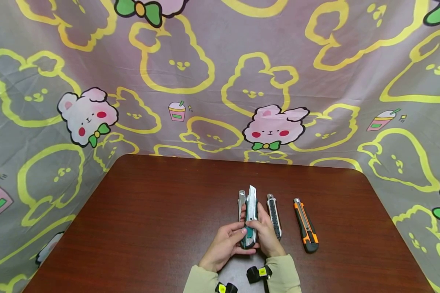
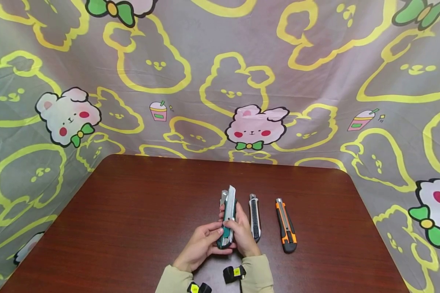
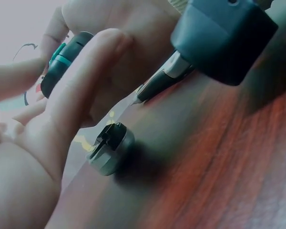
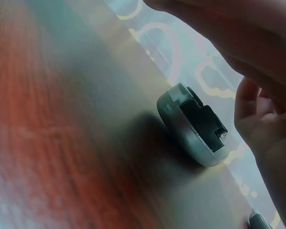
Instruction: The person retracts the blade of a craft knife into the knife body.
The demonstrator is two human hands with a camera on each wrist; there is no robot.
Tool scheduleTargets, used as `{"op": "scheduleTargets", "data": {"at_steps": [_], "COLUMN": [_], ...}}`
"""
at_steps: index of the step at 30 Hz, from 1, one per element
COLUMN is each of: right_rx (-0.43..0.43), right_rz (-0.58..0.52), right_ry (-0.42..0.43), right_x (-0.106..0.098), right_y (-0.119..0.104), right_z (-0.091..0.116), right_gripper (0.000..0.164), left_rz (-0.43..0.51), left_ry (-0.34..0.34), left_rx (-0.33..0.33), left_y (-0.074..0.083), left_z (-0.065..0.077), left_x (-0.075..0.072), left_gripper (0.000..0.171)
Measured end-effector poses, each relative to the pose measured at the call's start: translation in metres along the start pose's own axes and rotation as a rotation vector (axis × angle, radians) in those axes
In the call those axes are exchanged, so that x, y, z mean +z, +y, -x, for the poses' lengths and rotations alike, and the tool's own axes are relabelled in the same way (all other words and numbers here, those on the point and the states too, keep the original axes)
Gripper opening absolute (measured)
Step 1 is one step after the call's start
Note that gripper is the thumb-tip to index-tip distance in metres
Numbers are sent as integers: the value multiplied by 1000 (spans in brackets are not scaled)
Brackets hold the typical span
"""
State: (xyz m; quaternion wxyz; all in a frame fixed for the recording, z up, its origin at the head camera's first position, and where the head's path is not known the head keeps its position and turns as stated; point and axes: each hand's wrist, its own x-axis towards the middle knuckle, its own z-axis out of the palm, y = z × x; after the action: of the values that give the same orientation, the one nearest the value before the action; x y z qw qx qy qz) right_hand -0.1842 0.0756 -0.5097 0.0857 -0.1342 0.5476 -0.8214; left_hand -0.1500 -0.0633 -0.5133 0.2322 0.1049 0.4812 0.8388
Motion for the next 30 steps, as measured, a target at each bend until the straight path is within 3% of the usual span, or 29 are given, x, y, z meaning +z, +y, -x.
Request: {"op": "scheduleTargets", "data": {"at_steps": [16, 22, 30], "right_rx": [-28, -19, -19], "right_rz": [-35, -20, -5], "right_ry": [-129, -141, -135], "right_x": [-3, -1, -1], "right_y": [0, 0, 0], "right_z": [0, -1, -1], "right_gripper": [56, 65, 66], "left_rz": [24, 30, 26], "left_ry": [17, 36, 48], "left_rx": [20, 17, 34], "left_y": [-1, 1, 0], "left_z": [1, 1, 0], "left_x": [-1, -2, -2], "left_gripper": [37, 38, 38]}}
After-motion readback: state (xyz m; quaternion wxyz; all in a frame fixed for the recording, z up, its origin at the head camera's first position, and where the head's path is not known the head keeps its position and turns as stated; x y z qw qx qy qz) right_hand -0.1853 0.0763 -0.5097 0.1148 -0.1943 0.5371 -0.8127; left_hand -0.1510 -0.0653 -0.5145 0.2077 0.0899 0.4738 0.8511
